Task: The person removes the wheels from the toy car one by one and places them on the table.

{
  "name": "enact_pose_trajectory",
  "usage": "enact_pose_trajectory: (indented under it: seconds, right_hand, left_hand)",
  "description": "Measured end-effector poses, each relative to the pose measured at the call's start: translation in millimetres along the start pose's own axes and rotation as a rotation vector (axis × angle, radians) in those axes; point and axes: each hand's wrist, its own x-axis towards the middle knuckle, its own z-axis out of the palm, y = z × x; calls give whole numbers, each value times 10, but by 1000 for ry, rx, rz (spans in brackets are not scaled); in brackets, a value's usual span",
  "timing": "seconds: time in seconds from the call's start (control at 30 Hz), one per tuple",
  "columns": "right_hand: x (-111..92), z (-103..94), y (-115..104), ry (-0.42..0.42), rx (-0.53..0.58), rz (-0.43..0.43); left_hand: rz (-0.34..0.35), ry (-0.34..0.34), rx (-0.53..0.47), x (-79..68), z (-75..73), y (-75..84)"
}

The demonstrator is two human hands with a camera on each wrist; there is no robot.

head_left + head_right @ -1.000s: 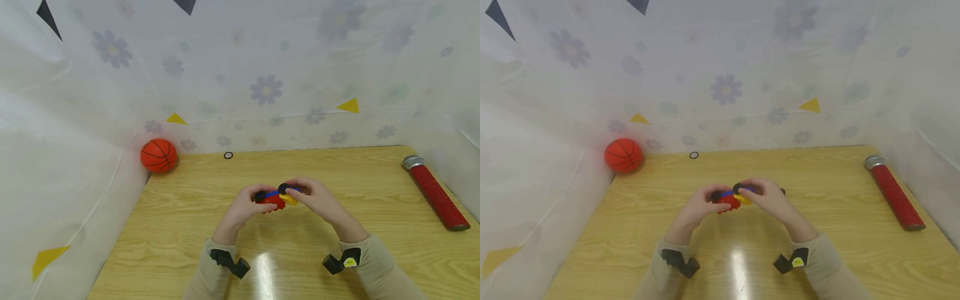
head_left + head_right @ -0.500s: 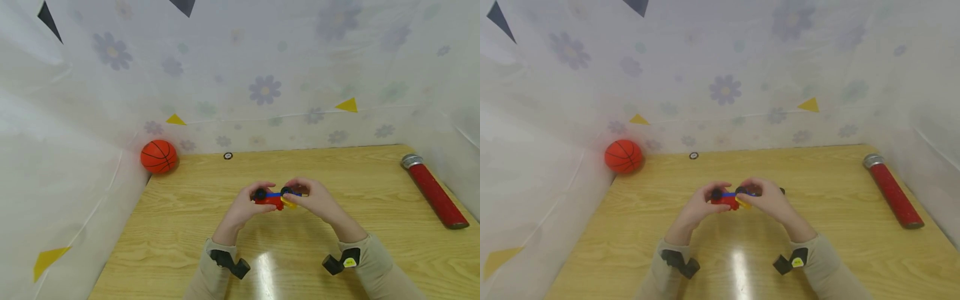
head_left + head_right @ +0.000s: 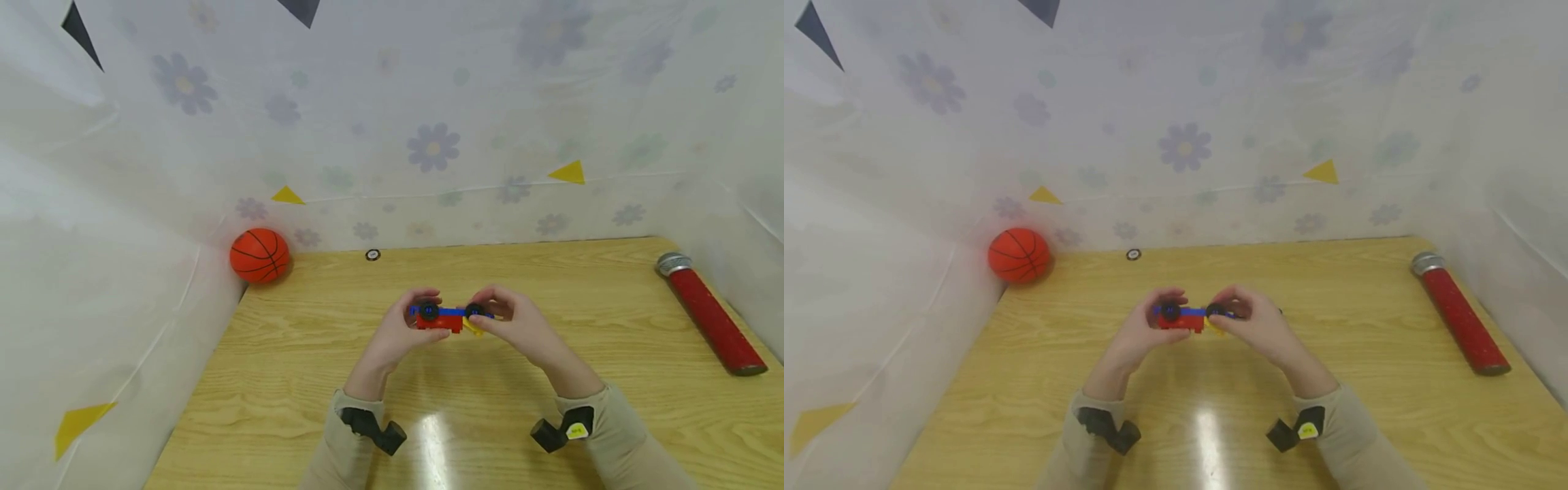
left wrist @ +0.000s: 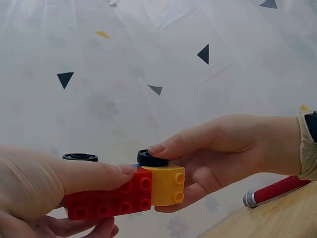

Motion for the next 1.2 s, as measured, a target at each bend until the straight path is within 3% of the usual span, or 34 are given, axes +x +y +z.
enact_pose_trajectory:
  seconds: [0.2,0.5,0.67,0.93,1.2]
  right_hand:
    - [15,-18,17,-31,105,-46]
    - [7,1,-1,-44,92,-65]
    - [29,13,-1,-39,36,-38]
    - [51,37,24,-16,-104,-7]
    - [46,21,10,-7,-184,20]
  left_hand:
    - [-39,32,-88,18,17,-1]
    - [-8,-49,-209,19,29,-1]
    - [12,-57,-238,18,38,4]
    - [-22,-17,-242,13,44,6]
    - [-26,-39,-166,7,47,-1]
